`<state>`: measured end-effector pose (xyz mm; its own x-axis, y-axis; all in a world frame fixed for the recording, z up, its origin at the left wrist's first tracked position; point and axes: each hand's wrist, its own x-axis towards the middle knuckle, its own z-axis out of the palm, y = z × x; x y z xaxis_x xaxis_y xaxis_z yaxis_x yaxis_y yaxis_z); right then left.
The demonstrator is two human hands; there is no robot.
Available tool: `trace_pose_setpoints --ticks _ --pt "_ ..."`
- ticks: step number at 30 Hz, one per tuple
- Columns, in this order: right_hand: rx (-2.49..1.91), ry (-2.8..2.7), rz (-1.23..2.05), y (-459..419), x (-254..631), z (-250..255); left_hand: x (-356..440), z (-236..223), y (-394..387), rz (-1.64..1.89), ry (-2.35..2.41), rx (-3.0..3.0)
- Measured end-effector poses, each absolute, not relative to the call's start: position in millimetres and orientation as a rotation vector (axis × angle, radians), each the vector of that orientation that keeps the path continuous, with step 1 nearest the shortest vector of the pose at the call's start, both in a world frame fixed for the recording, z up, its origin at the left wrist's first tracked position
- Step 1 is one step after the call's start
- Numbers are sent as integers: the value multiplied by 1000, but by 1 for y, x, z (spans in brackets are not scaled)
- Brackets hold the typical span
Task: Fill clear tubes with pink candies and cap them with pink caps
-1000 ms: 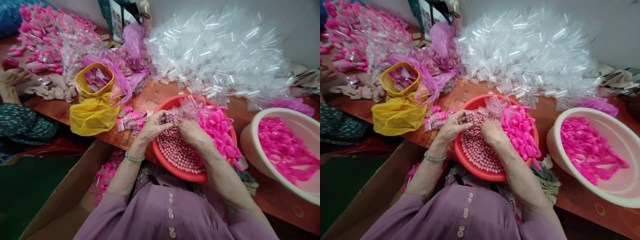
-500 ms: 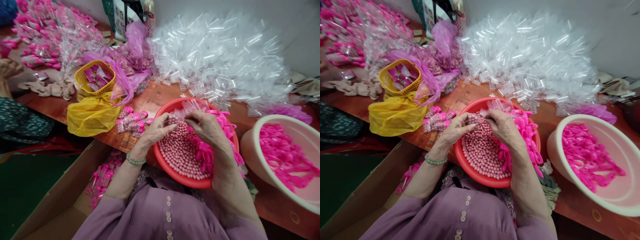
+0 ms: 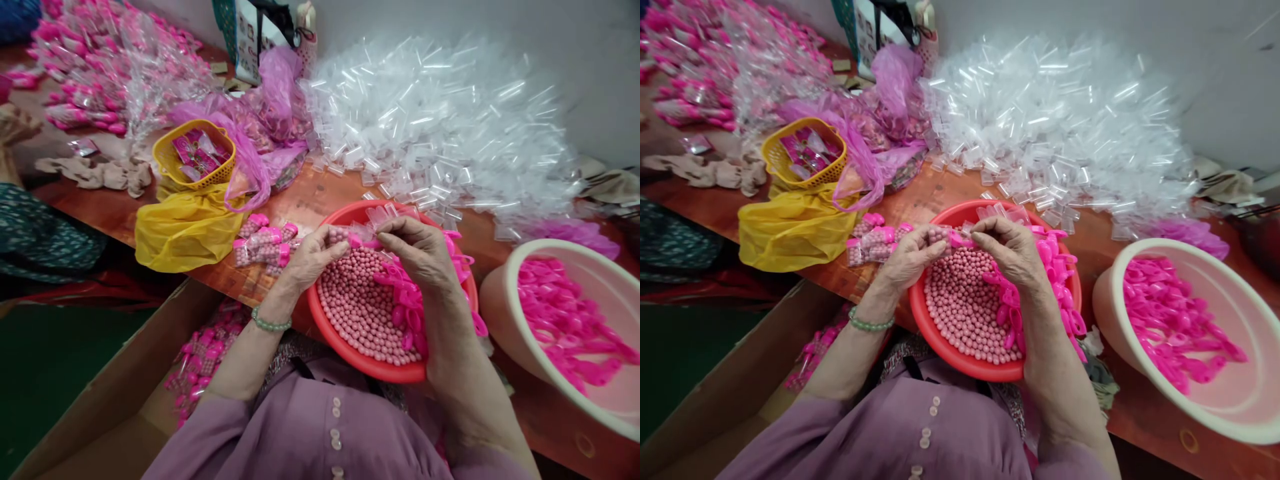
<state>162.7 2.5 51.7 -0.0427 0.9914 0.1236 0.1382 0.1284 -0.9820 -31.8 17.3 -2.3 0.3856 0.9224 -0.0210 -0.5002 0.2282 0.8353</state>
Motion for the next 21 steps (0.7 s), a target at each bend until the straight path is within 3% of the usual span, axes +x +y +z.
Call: trace_pose_setpoints --ticks 6,13,21 --pt "-1230 -1491 1113 7 154 42 -33 2 16 932 622 1017" --pt "-1389 -1550 783 3 135 26 -31 2 16 1043 682 950" --pt "-1343 -1743 889 1 148 31 -30 2 18 1032 679 1065"
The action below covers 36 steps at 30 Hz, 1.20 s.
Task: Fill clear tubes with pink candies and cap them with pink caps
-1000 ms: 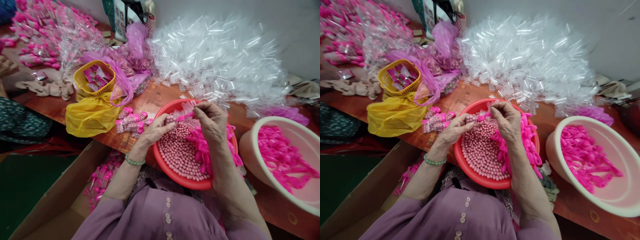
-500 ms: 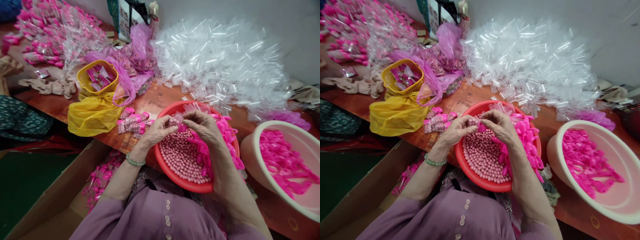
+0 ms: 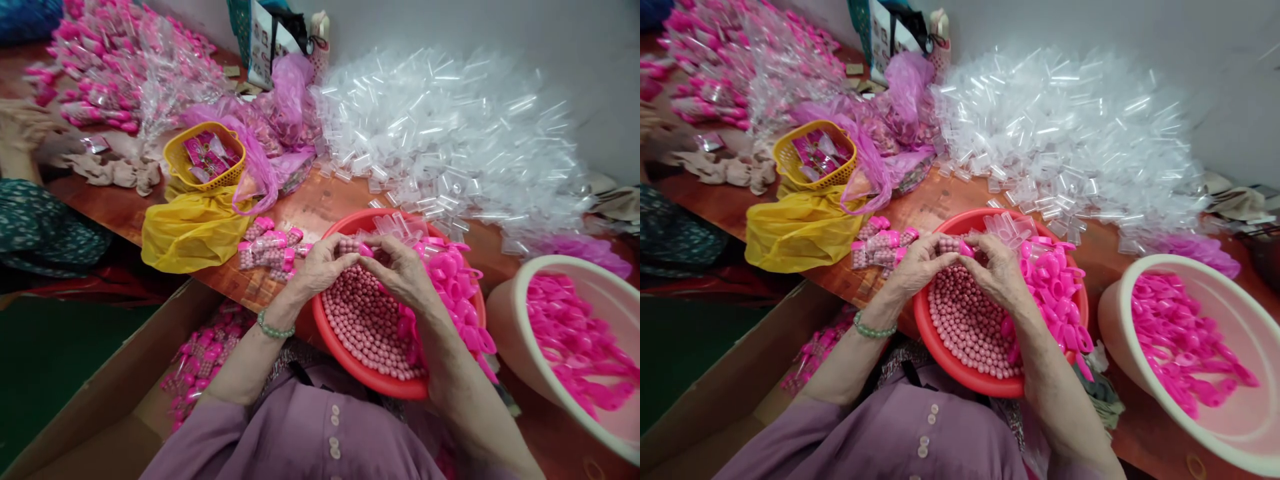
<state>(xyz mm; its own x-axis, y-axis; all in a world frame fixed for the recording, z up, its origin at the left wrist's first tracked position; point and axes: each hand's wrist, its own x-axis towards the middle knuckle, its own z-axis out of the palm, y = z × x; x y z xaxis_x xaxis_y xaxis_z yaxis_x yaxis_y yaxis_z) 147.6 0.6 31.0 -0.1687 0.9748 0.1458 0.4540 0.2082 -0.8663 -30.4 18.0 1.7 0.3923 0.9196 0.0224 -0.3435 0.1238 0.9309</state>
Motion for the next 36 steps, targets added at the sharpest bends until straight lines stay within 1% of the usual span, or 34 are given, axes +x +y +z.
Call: trace_pose_setpoints --ticks 4,6,9,13,16,24,30,36 --pt "-1280 -1423 1214 10 153 27 -31 2 18 1009 640 961" --pt "-1256 -1252 1246 14 155 26 -31 2 18 965 602 915" --pt "-1192 -1165 1079 15 155 27 -30 3 18 856 570 907" --pt "-1195 -1282 890 10 148 30 -29 4 19 764 600 977" --pt "-1186 -1373 869 7 143 30 -29 5 19 789 599 977" --pt "-1203 -1452 954 10 147 29 -28 6 18 799 595 1023" --pt "-1222 -1535 857 8 142 25 -26 5 18 812 715 1233" --pt "-1279 -1352 619 4 123 19 -26 6 18 852 733 1195"
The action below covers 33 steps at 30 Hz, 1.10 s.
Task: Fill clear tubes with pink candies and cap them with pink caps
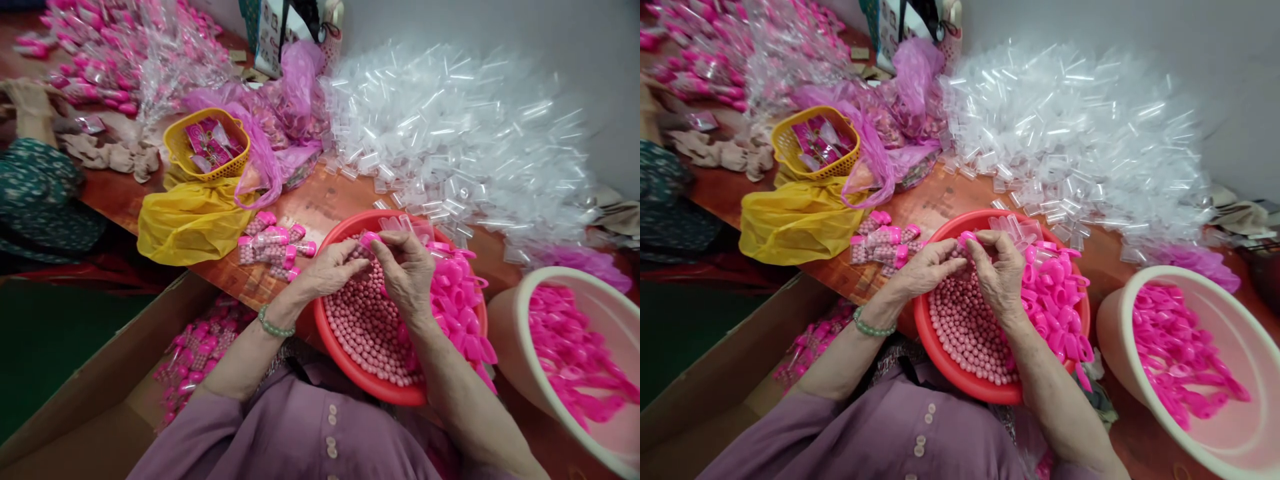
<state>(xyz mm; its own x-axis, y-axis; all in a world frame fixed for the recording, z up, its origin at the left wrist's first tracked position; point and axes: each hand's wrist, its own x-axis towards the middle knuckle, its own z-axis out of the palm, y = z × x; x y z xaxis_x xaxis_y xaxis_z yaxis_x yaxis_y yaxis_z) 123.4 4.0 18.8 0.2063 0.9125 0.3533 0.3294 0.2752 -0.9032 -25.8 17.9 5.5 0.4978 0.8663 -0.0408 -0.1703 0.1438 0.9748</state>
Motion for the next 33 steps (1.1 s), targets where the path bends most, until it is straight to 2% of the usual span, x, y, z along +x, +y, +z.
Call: trace_pose_setpoints --ticks 7,17,26,33 --pt "-1288 -1455 559 4 124 19 -28 5 18 845 695 1167" --pt "-1283 -2231 143 5 143 23 -31 5 23 784 491 788" --pt "-1106 -2268 -190 9 137 16 -31 13 29 779 501 669" --pt "-1025 -2274 -271 10 132 16 -17 17 28 879 658 491"
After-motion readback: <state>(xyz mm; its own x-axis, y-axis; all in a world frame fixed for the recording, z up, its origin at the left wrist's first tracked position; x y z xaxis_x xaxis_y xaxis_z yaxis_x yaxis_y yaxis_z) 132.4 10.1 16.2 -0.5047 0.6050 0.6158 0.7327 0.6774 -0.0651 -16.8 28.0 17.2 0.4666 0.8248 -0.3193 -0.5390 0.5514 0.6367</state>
